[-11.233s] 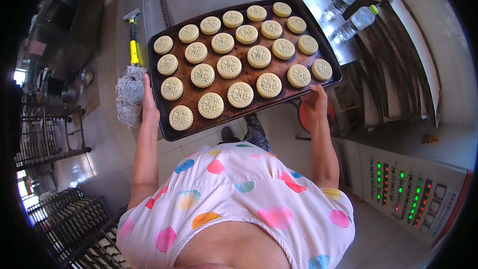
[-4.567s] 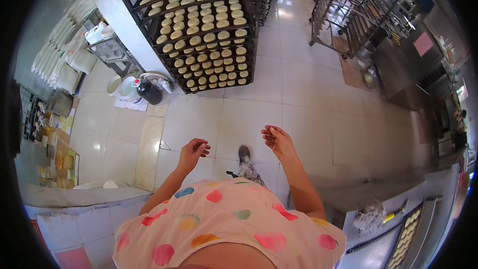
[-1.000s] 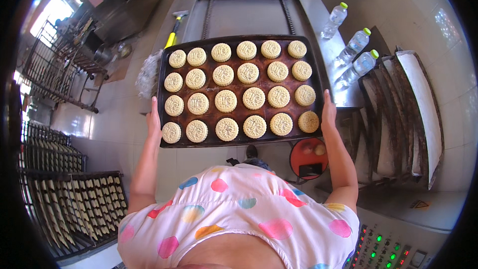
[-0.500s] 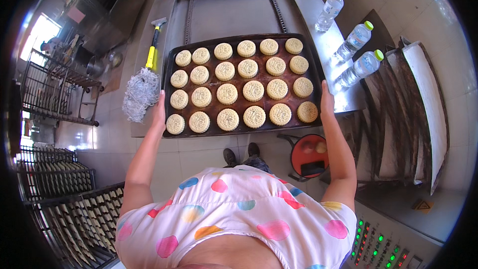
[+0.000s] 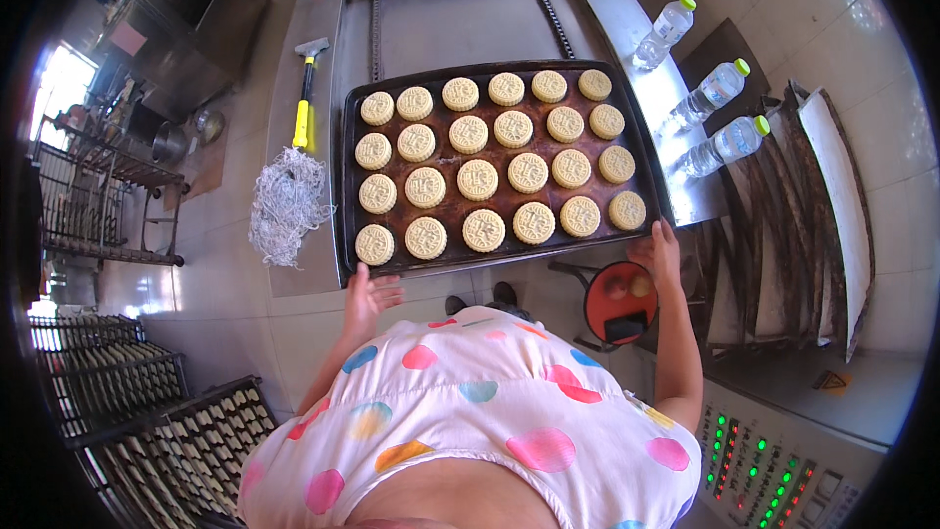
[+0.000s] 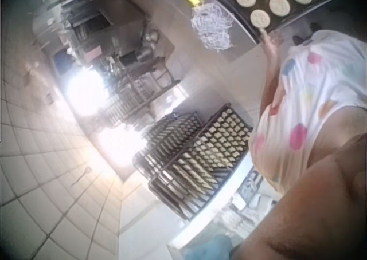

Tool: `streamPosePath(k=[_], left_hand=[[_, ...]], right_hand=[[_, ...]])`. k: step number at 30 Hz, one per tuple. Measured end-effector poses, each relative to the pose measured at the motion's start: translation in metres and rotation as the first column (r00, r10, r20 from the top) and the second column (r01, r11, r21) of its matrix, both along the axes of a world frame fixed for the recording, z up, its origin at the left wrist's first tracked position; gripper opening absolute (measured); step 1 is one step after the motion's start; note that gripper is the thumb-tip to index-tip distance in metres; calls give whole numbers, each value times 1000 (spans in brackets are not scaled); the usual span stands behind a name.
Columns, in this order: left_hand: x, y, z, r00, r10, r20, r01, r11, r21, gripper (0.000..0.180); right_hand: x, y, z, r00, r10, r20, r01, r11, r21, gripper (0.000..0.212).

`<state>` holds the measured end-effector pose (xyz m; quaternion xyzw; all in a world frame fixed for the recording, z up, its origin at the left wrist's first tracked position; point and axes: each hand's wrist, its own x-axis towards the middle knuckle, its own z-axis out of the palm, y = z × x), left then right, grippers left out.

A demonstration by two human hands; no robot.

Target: The person organizes trays of patterned cookies by picking up a tray from a rack, placing it on a workspace to check the cookies, and then sliding it into a different slot on a large cooling rack.

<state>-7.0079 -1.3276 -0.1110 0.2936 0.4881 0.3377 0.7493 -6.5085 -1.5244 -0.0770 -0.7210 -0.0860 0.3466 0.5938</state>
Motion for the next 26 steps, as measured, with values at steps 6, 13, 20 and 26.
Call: streamPosePath(k=[6,13,20,26], left_hand=[[26,-16,-3,970,198,138,-226,948,226,55],[79,61,11,972,233,-13,-222,942,253,78],[141,236,10,968,236,-88,-199,931,306,75],[156,309,24,965,238,-113,-200,941,272,81]], right_hand=[[-7,-3,-3,998,-62,-11,62,996,65,42],[56,90,-14,999,31,-23,-28,990,140,37],[127,265,-4,997,75,-22,-71,986,150,36],[156,329,-8,986,112,-126,-86,977,196,68]])
